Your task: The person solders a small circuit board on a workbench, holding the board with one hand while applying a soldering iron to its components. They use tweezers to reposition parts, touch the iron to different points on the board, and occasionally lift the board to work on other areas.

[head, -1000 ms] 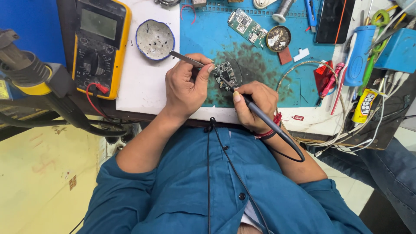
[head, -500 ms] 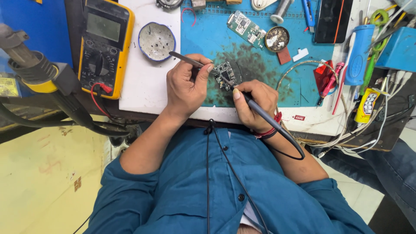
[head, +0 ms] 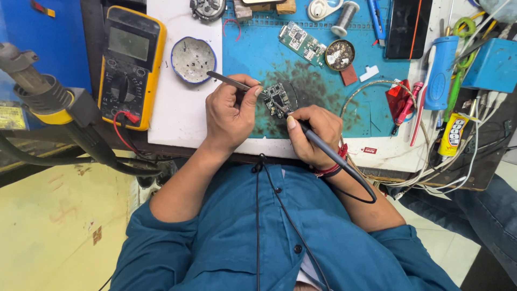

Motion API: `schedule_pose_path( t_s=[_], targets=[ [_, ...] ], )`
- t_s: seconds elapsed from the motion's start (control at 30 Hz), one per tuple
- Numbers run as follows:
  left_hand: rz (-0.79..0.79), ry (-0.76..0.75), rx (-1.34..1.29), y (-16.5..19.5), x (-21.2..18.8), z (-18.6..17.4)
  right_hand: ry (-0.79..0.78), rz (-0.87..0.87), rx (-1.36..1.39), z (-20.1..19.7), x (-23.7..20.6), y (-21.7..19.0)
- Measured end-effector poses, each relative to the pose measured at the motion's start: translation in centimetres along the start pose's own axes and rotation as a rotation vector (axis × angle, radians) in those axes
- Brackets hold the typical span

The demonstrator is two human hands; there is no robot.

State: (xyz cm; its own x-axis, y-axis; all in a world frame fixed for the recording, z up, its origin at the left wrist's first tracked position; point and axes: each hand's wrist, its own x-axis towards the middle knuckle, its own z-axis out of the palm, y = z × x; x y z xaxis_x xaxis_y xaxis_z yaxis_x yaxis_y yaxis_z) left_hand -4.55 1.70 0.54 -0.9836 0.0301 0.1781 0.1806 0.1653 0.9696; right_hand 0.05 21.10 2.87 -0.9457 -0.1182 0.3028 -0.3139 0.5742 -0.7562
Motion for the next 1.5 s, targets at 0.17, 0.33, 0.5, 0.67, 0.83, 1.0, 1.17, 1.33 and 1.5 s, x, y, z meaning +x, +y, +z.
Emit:
schedule_pose_path(
  t_s=[0.17,0.33,0.5,0.67,0.83,1.0,1.17,1.33,1.5],
  targets=[
    [-0.01,-0.001,0.016,0.0,-0.1,-0.07,0.0,-0.014,0.003,0.02,-0.08,0.01],
    [0.001,-0.002,0.003,0.02,-0.1,0.01,-0.003,0.001,0.001,-0.06,-0.2,0.09],
    [0.015,0.003,-0.013,-0.07,-0.15,0.03,-0.001,-0.011,0.003,-0.01,-0.28,0.19],
    [-0.004,0.006,-0.014,-0.23,-0.28,0.08,-0.004,-0.004,0.001,0.01,-0.43,0.25],
    [0.021,0.008,-0.014,-0.27,-0.28,0.02,-0.008,-0.009,-0.008,0.03,-0.43,0.21],
    [0.01,0.007,-0.012,-0.23,-0.32,0.05,-0.008,-0.012,-0.004,0.03,-0.42,0.19],
    [0.017,0.008,-0.014,-0.13,-0.36,0.05,-0.012,-0.024,0.0,-0.1,-0.42,0.14],
    [0.0,0.005,-0.004,-0.27,-0.42,0.02,-0.014,-0.018,-0.002,-0.07,-0.4,0.13],
    [0.028,0.01,-0.022,-0.31,-0.44,0.11,-0.014,-0.015,-0.008,-0.05,-0.4,0.1]
  ],
)
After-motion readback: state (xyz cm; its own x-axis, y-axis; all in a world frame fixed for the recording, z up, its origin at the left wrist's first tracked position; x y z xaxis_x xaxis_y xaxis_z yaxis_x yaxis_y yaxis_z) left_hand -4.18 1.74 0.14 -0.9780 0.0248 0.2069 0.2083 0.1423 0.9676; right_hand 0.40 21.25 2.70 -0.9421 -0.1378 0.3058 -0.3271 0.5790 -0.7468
